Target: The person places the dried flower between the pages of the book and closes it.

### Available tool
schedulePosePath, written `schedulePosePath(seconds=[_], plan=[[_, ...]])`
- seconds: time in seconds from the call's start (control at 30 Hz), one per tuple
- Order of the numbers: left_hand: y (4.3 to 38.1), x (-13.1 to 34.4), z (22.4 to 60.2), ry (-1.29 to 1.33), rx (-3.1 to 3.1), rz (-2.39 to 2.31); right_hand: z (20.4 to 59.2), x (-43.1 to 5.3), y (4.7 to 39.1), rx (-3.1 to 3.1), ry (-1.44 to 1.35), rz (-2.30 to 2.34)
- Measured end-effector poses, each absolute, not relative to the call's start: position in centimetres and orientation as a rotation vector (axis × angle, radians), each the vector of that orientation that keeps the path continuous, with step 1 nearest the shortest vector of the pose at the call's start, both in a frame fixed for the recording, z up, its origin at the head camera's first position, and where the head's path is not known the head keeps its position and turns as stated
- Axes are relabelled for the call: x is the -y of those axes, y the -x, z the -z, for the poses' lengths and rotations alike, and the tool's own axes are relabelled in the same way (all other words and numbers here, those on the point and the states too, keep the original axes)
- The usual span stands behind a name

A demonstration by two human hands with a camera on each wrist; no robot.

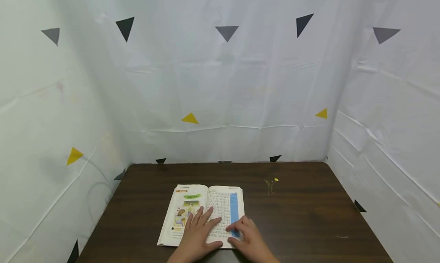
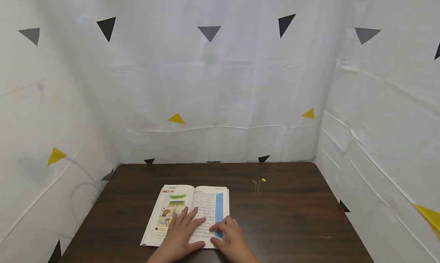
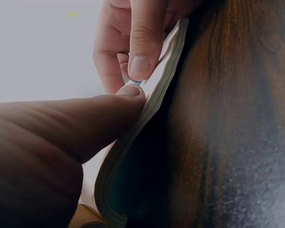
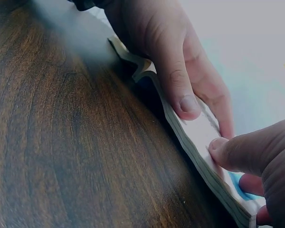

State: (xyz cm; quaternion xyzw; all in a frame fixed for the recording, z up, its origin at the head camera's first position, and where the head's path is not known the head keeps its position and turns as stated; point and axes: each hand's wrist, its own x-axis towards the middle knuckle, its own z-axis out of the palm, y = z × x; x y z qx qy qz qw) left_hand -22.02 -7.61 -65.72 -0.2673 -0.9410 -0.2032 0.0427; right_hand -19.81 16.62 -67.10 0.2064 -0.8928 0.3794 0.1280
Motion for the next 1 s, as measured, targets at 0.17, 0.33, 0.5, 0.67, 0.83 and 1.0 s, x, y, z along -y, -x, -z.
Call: schedulePosePath(seconds=[0.17,0.33,0.5,0.67,0.83,1.0], plan=[[21.9,7.6,65.6,0.808,2.873,0.643,66.8,-16.5,19.7,2.595,-0.602,-1.096],[21.8,7.5,65.6,0.794,2.862,0.623,66.4,-16.5,19.5,2.6,-0.594,-1.129],[21.8,7.3,65.8,0.784,2.828,0.602,65.3,-16.9,19.5,2.621,-0.574,-1.232],[21.8,6.6,65.6,0.767,2.78,0.594,63.9,-18.9,20.2,2.653,-0.465,-1.303],[21.8,6.6,65.7,0.734,2.847,0.6,63.3,-22.2,21.6,2.711,-0.188,-1.227],[21.8,6.6,65.8,0.742,2.86,0.606,62.4,-25.4,22.8,2.746,-0.036,-1.091]])
